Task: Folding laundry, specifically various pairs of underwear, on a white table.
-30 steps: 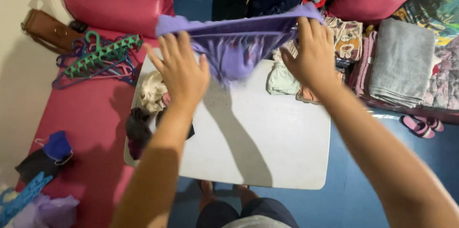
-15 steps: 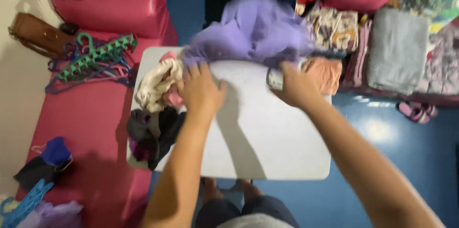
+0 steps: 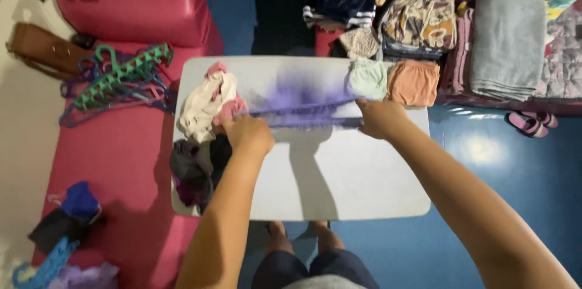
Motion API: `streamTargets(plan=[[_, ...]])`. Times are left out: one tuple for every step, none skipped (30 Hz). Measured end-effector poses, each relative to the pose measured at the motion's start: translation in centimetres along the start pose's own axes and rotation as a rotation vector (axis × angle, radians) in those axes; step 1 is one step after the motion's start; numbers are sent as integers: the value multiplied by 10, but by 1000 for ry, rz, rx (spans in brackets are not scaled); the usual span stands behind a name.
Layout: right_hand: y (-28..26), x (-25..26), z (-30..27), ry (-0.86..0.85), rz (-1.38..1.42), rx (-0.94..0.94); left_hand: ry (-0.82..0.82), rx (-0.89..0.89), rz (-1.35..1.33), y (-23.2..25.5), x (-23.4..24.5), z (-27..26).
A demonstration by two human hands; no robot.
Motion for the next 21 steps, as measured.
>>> streamTargets(plan=[[2, 6, 4, 11, -1, -4, 11, -5, 1, -5, 7, 6], [3, 8, 2, 18, -24, 49, 40, -19, 40, -6, 11, 3], [5, 8, 0, 26, -47, 102, 70, -34, 79, -8, 14, 1], [0, 11, -6, 15, -41, 96, 58, -40, 80, -14, 16, -3], [-7, 17, -12, 64, -73, 164, 109, -69, 71, -20, 20, -6], [-11, 29, -13, 128, -111, 233, 176, -95, 60, -23, 29, -2], [-13, 42, -15, 132, -112, 228, 180, -100, 60, -30, 31, 5], [-19, 56, -19, 253, -166, 267, 233, -124, 78, -37, 33, 9], [-24, 69, -23, 374, -220, 306, 286, -148, 95, -45, 35, 14], [-26, 75, -25, 373, -217, 302, 284, -152, 97, -55, 36, 17], [-30, 83, -28, 494, -271, 339, 432, -188, 88, -64, 41, 18], [-32, 93, -32, 617, -328, 375, 583, -223, 77, -71, 48, 21], [-27, 96, -28, 617, -328, 371, 583, -227, 76, -76, 48, 28], [-23, 99, -26, 659, -310, 385, 634, -269, 32, -79, 49, 33], [-18, 102, -23, 702, -292, 399, 684, -311, -12, -83, 50, 39], [-12, 101, -20, 702, -293, 396, 685, -314, -13, -83, 57, 42], [-3, 100, -16, 687, -94, 380, 724, -311, -46, -84, 64, 44], [5, 97, -13, 668, 106, 362, 760, -309, -77, -86, 71, 46], [7, 94, -12, 667, 107, 360, 758, -311, -77, -86, 90, 42], [12, 91, -10, 649, 341, 297, 881, -227, -60, -88, 112, 35], [18, 87, -9, 623, 574, 231, 1003, -143, -43, -90, 134, 29]])
Point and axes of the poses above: each hand's wrist, its own z-axis towards the middle knuckle, its own x-axis out of the back of the hand, y = z × x, the point moved 3 cm from there along z, towards the middle knuckle, and after that the axes turned 15 degrees about z, right-handed, at the moved point
